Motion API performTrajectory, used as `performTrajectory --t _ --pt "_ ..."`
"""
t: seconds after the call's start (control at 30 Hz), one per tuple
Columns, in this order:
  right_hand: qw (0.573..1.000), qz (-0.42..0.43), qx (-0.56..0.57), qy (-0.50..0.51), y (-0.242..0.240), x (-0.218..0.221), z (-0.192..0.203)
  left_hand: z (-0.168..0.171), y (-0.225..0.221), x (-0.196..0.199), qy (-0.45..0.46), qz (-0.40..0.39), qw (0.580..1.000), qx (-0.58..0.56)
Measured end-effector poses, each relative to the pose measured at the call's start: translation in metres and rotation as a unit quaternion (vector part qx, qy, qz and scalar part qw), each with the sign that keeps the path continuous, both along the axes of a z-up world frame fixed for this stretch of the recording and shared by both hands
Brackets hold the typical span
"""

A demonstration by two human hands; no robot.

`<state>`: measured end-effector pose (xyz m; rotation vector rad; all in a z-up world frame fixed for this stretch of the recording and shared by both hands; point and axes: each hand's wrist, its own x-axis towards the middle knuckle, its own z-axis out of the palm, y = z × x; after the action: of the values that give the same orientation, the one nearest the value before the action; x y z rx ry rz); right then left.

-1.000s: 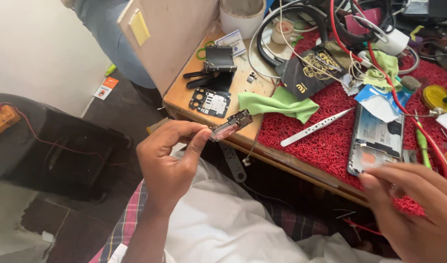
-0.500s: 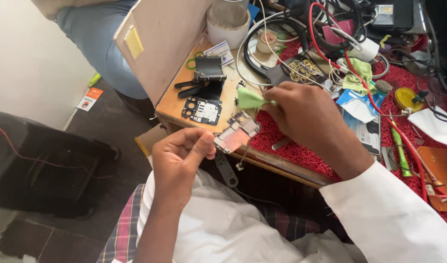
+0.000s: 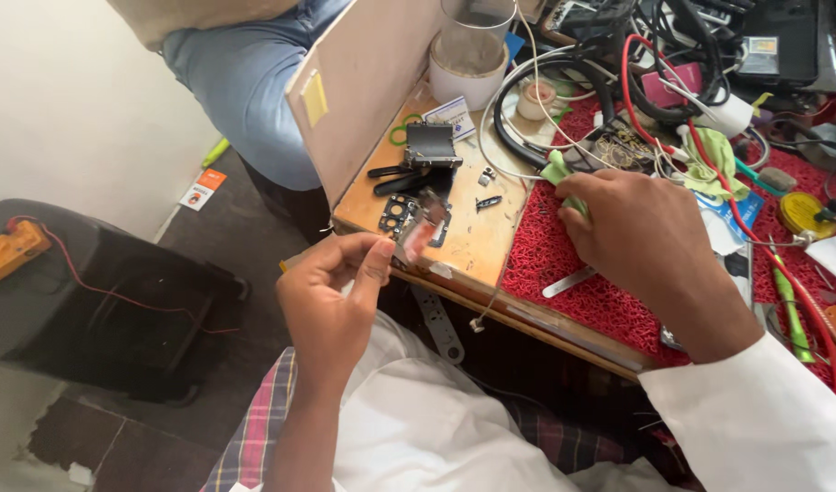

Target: The person is repairing a disassembled smartphone. They use a metal spudger to pry and adjust components near the battery and bottom edge of the device.

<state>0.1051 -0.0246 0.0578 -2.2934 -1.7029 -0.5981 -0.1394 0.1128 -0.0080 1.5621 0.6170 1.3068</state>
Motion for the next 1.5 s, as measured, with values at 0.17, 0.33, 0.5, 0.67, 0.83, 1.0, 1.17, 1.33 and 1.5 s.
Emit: performTrajectory --t 0.17,0.33,0.5,0.67,0.83,1.0,1.17,1.33,1.5 --pt "0.997 0.044 0.000 0.059 0.020 -0.014 0.002 0.020 -0.006 -0.007 0.030 0.090 0.974 0.208" --pt "0.995 0.033 -0.075 0.055 0.054 -0.007 -0.007 0.025 -0.003 0.007 0.071 0.104 0.958 0.257" --pt "0.996 0.040 -0.006 0.074 0.067 0.009 -0.012 0.020 -0.006 0.027 0.065 0.116 0.911 0.391" --pt "0.972 0.071 0.122 0.189 0.034 -0.001 0.005 0.018 -0.005 0.046 0.065 0.104 0.865 0.487" --pt "0.969 -0.010 0.143 0.200 -0.052 -0.022 0.019 0.013 0.009 0.060 0.085 0.066 0.833 0.542" --pt "0.932 -0.065 0.212 0.285 -0.128 -0.011 -0.001 0.006 0.014 0.058 0.121 0.044 0.812 0.569" --pt "0.905 -0.152 0.266 0.294 -0.203 0.020 -0.010 0.000 0.012 0.063 0.145 0.053 0.816 0.557" --pt "0.911 -0.203 0.261 0.246 -0.221 0.036 -0.021 -0.003 0.012 0.062 0.183 0.041 0.841 0.507" --pt "0.921 -0.215 0.176 0.273 -0.211 0.031 -0.019 0.001 0.010 0.062 0.241 0.042 0.838 0.488"
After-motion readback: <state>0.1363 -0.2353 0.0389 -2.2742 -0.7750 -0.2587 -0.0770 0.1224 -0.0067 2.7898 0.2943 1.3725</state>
